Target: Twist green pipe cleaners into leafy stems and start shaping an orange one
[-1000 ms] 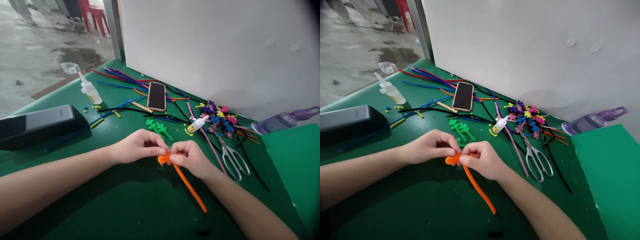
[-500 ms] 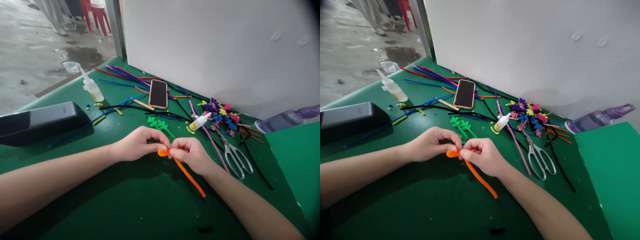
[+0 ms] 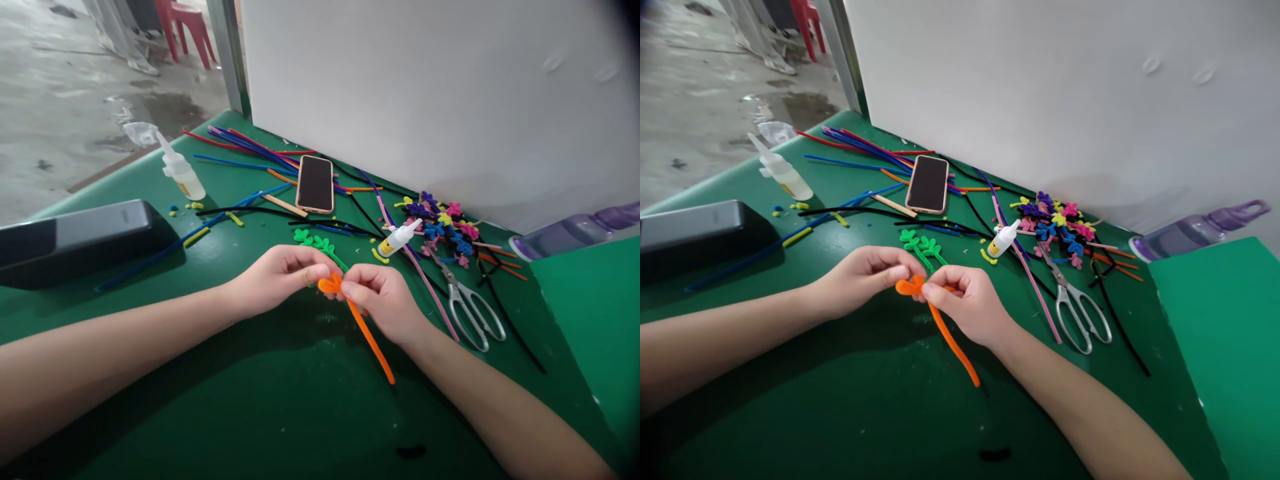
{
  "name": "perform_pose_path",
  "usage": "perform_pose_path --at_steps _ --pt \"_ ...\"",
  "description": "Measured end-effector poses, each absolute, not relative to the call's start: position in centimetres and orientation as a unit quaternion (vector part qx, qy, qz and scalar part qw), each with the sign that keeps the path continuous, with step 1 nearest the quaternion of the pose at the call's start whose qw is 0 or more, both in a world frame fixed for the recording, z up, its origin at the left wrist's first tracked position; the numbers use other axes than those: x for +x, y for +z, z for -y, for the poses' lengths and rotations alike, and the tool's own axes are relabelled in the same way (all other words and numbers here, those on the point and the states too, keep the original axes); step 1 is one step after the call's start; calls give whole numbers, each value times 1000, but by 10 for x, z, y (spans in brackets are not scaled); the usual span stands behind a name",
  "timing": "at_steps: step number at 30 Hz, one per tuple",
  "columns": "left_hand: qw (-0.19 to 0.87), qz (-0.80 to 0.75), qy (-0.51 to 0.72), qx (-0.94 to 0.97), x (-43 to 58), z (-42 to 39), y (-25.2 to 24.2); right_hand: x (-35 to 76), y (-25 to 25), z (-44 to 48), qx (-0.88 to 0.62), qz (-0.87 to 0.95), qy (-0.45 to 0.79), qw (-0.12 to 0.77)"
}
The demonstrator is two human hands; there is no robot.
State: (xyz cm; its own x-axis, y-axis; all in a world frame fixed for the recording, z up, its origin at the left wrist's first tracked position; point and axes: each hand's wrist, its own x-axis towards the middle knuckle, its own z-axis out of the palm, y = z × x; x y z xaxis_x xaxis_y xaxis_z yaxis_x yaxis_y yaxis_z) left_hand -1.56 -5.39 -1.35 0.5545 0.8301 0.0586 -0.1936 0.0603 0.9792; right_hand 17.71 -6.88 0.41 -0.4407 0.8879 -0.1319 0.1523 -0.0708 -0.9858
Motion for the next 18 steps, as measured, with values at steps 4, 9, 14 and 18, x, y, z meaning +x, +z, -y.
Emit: perform_pose_path --at_steps 4,9,14,18 --pt "667 -290 390 564 -14 55 -12 174 3 72 -463 606 531 370" --pt "649 -329 380 570 -13 58 -13 173 4 77 -465 641 509 338" --pt "662 -337 350 571 -11 61 -13 173 3 78 -435 646 559 283" --pt "658 -337 361 568 -10 63 -9 172 -1 77 -437 605 571 342"
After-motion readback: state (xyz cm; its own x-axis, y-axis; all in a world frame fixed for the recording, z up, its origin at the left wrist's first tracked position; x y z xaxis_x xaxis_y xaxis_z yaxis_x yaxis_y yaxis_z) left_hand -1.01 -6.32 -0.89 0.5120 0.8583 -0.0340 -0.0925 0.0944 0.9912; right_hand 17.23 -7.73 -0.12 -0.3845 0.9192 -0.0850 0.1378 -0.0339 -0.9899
